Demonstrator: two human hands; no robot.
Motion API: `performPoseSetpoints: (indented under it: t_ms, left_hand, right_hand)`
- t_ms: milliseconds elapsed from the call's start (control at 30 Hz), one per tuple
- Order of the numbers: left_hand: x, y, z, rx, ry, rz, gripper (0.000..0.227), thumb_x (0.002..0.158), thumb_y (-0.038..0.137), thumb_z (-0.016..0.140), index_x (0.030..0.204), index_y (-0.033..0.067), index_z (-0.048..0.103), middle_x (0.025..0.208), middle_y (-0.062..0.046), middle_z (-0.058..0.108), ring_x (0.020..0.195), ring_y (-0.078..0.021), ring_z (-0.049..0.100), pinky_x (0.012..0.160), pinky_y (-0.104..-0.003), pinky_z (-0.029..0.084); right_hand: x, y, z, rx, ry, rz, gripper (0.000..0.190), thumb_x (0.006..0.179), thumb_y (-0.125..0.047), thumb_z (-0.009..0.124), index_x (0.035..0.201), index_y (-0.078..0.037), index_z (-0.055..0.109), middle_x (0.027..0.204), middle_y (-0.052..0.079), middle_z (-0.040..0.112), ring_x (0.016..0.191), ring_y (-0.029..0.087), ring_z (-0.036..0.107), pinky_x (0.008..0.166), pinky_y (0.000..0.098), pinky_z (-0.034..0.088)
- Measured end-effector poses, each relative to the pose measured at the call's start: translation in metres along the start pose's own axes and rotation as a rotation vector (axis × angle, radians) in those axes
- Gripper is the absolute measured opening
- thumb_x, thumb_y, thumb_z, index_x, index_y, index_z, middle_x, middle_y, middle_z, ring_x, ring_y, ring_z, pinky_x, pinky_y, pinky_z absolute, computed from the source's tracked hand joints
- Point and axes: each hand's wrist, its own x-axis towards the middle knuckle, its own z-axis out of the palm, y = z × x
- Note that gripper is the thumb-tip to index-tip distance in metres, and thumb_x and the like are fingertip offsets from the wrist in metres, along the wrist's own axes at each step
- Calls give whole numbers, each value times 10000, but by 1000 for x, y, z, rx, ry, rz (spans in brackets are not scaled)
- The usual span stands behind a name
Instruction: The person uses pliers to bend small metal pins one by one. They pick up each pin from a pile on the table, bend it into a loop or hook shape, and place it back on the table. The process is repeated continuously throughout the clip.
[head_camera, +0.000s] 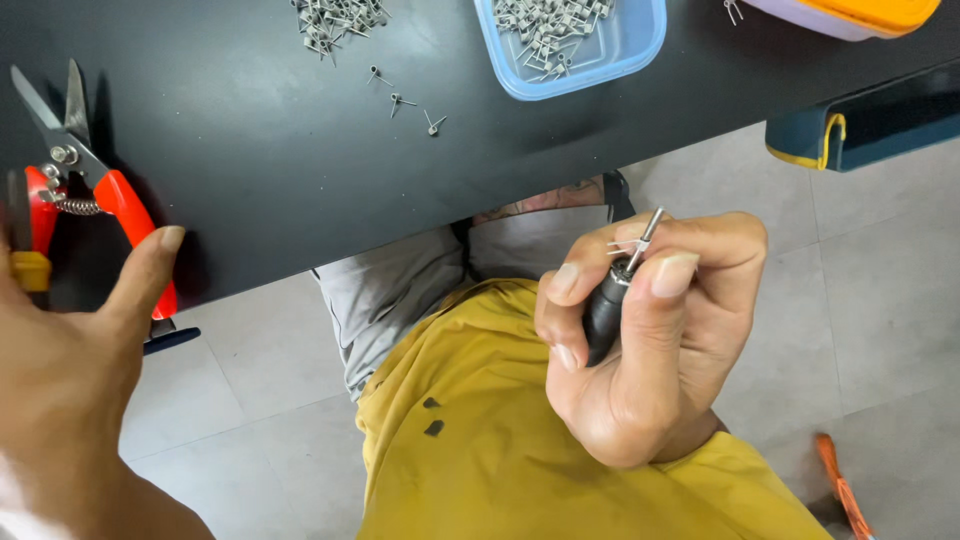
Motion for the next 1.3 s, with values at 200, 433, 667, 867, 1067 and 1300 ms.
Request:
performPoseSetpoints:
  t_ms: [200,433,667,867,1067,1300]
  left_hand:
    - [-18,24,-11,-435,-51,-110,427,1147,26,631,1557,-80,574,1096,-123,515,804,-131,450,741,-253,419]
    - [-26,51,1,-2165,-548,-130,691,1051,359,734,1546,-5,418,1266,-549,531,1042,-465,663,628,-386,523]
    - [-57,146,18,-1378,-446,103,754,1005,698,547,1340,24,515,931,-173,701,867,-251,773,598,-275,507]
    - [-49,175,21,-840,-114,443,537,1072,462,427,1361,19,520,1198,-149,739,876,-260,702,840,-362,590]
    - [-46,187,25,-740,-54,454,508,1049,440,451,1294,23,606,1015,-105,677,757,-224,582,710,-347,549]
    - [-45,191,28,-728,-14,502,477,1055,412,453,1243,8,622,1098,-104,710,746,-250,574,684,-375,539]
  right_hand:
    - [0,6,0,27,22,18,168,1102,-310,494,1069,-156,435,809,120,549,433,132,289,406,240,324]
    - [4,10,10,55,100,32,202,1065,-328,547,1013,-157,455,793,96,540,460,121,330,443,216,328]
    - [5,18,18,-21,114,-63,228,1073,-356,476,1015,-144,418,822,54,526,461,127,314,430,252,339]
    - [8,23,22,40,218,-72,260,1011,-353,564,976,-154,400,845,-14,435,633,143,415,670,298,451]
    - [11,24,15,-36,138,-119,247,1044,-336,482,968,-143,348,842,-2,361,775,139,429,754,295,449]
    - [9,26,3,6,103,-58,198,1083,-341,484,1022,-175,395,903,11,447,841,123,454,799,279,467]
